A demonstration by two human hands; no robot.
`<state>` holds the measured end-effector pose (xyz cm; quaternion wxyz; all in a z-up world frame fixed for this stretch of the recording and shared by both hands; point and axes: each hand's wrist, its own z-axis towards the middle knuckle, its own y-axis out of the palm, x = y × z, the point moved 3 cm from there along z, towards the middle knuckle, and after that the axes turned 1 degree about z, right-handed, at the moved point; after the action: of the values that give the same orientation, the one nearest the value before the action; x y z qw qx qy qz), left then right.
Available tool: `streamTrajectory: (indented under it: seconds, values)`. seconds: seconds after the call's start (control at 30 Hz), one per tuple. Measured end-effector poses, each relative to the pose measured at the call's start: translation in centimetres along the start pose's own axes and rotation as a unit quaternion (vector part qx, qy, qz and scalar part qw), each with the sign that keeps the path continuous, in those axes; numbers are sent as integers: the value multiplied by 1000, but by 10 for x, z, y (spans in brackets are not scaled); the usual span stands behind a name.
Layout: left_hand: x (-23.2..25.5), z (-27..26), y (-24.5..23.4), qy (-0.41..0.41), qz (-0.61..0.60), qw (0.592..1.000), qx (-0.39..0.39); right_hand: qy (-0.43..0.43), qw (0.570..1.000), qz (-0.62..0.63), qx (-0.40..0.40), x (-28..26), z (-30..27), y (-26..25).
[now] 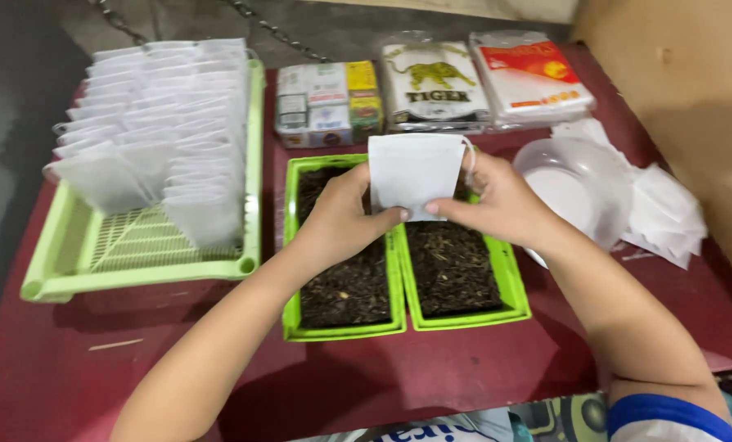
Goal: Filling small filter bags with loose tea leaves using a spoon
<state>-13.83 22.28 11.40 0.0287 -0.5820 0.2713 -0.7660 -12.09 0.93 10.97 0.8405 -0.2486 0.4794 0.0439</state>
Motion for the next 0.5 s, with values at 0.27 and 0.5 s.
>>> streamTrajectory:
  seconds: [0.27,0.5]
  values:
    - [-26,-41,-54,-30,-16,997,71,4,997,41,-71,14,43,79]
    - [2,-73,-134,-13,13,995,94,12,994,95,-57,-4,85,126]
